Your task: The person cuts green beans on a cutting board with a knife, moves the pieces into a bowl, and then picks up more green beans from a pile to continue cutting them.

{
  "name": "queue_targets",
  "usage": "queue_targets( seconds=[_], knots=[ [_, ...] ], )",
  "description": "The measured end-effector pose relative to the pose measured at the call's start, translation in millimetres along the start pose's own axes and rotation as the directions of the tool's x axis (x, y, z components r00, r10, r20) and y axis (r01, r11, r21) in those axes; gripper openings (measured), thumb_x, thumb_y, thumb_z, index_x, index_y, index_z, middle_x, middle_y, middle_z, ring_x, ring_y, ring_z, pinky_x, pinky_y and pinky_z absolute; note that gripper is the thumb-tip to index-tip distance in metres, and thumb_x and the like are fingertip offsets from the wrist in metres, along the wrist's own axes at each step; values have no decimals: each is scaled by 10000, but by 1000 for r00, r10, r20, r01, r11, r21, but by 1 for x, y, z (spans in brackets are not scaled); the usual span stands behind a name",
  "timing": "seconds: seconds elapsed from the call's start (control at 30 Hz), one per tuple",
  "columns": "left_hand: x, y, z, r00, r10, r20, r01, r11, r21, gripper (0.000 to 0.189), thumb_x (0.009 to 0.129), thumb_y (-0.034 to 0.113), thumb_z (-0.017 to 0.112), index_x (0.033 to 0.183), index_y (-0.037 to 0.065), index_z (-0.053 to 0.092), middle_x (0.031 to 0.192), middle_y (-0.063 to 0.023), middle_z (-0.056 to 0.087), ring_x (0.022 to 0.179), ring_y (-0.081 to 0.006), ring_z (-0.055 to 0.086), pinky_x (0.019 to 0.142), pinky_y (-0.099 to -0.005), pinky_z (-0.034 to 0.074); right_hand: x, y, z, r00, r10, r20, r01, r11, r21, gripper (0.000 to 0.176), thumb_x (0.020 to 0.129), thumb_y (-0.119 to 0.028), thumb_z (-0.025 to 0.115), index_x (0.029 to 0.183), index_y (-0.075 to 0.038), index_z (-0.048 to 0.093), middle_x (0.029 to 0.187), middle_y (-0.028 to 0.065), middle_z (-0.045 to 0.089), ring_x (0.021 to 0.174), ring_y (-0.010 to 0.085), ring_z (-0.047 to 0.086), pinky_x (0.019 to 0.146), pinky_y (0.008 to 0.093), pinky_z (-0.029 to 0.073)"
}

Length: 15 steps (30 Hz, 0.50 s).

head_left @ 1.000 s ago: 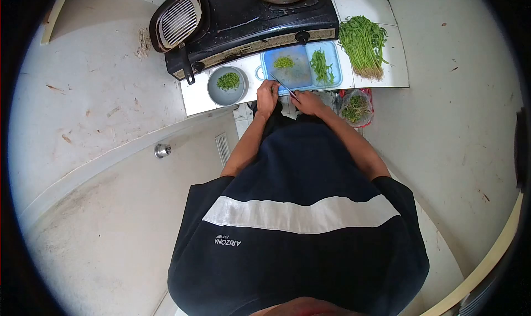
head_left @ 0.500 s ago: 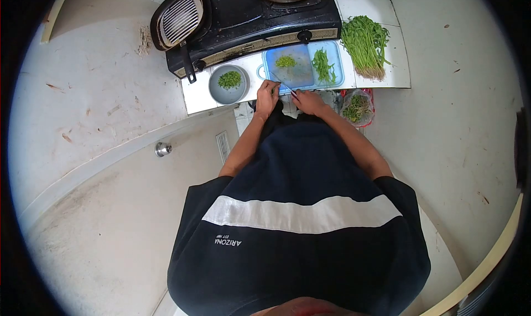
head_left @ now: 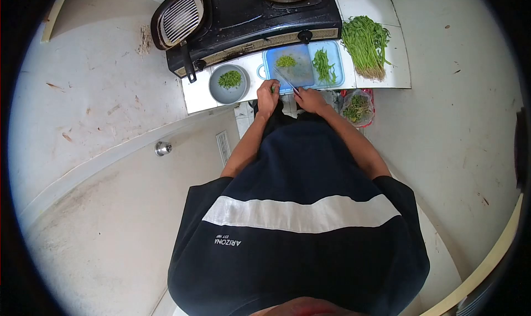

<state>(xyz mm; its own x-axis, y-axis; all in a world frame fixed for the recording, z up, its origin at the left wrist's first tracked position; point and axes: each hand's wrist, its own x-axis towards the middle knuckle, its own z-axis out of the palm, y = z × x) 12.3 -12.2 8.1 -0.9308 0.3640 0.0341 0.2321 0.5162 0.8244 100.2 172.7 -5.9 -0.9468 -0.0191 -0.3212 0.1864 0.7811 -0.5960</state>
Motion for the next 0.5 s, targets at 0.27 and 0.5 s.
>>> queue_targets(
  seconds=[0.27, 0.5],
  knots=[
    [1, -5, 0, 997, 77, 9, -77, 996, 50, 123, 877, 30, 663, 955, -6, 752, 905, -196, 688, 832, -366, 675, 778, -427, 523, -3, -10, -7, 999, -28, 47, 26, 999, 44, 437, 1002, -418, 530, 1074, -1, 637, 831, 288, 690, 801, 489, 680, 774, 588, 537],
    [0, -2, 1, 999, 44, 14, -45, 998, 44, 128, 874, 14, 655, 955, -11, 751, 900, -202, 673, 831, -373, 670, 781, -433, 523, 3, -13, -1, 992, 20, 123, -17, 1000, -24, 480, 1012, -436, 493, 1105, 11, 642, 912, 275, 709, 888, 466, 697, 823, 578, 546]
  ],
)
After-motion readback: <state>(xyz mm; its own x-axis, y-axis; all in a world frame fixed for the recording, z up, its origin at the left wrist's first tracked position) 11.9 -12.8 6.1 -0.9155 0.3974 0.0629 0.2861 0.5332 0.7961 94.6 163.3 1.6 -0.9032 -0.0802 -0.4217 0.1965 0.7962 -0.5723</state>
